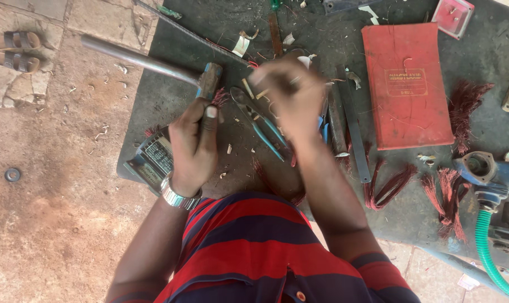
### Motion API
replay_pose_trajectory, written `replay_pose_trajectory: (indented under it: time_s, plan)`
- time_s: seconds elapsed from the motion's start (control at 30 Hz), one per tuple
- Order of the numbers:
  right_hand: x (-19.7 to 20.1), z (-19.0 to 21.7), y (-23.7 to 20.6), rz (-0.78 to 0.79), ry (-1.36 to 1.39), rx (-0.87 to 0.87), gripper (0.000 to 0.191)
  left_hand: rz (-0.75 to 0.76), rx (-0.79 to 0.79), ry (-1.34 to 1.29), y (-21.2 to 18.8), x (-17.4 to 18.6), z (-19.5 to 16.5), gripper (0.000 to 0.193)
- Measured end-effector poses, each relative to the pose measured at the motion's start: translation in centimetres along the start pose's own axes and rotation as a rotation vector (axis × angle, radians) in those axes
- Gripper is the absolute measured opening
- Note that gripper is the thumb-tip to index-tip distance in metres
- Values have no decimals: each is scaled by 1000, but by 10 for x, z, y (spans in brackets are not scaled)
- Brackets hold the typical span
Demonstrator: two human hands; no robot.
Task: The person strips and twists copper wires, then uses a screwdriver to adjust components inside a motor housing. The person works at a cluttered workbench with tools and wire scraps visible.
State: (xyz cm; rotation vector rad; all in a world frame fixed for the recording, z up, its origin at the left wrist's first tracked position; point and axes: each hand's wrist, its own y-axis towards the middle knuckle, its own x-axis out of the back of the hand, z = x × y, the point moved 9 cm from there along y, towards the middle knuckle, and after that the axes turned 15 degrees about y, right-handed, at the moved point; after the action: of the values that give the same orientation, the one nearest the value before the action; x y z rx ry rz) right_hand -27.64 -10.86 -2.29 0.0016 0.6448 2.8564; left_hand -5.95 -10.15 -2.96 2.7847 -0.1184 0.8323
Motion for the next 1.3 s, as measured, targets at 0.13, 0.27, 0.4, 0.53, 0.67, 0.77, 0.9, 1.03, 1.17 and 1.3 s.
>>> replay_pose_trajectory:
  time_s: [0.13, 0.27, 0.4, 0.53, 0.67, 0.77, 0.9, 1.03, 1.17, 1.3]
  plan:
    - [79, -68, 40, -120, -517, -94, 9, -116, -94, 25, 2, 15, -8, 22]
    - [99, -159, 31, -33, -817, -349, 27, -117, -85, -13, 5, 11, -10, 24]
    - [109, -186, 25, -123, -840, -322, 21, -92, -102, -34, 6, 5, -9, 23]
    - [126, -168, 17, -9, -699, -406, 22, -112, -110, -147, 15, 7, -2, 27]
    - [157, -119, -13, -20, -675, -504, 20, -28, -8, -258, 14, 6, 4, 25]
    - [184, -84, -46, -44, -711, -595, 23, -36, -21, -249, 11, 8, -5, 24]
    - [233, -31, -93, -135, -869, -635, 22, -102, -175, -177, 6, 17, -26, 27]
    - [253, 33, -127, -228, -968, -471, 15, -73, -114, -289, 4, 14, -26, 24]
    - [251, 78, -152, -538, -561, -401, 6, -17, -3, -409, 1, 5, -19, 24]
    - [184, 92, -156, -477, -388, -262, 12, 80, 14, -591, -5, -10, -21, 23]
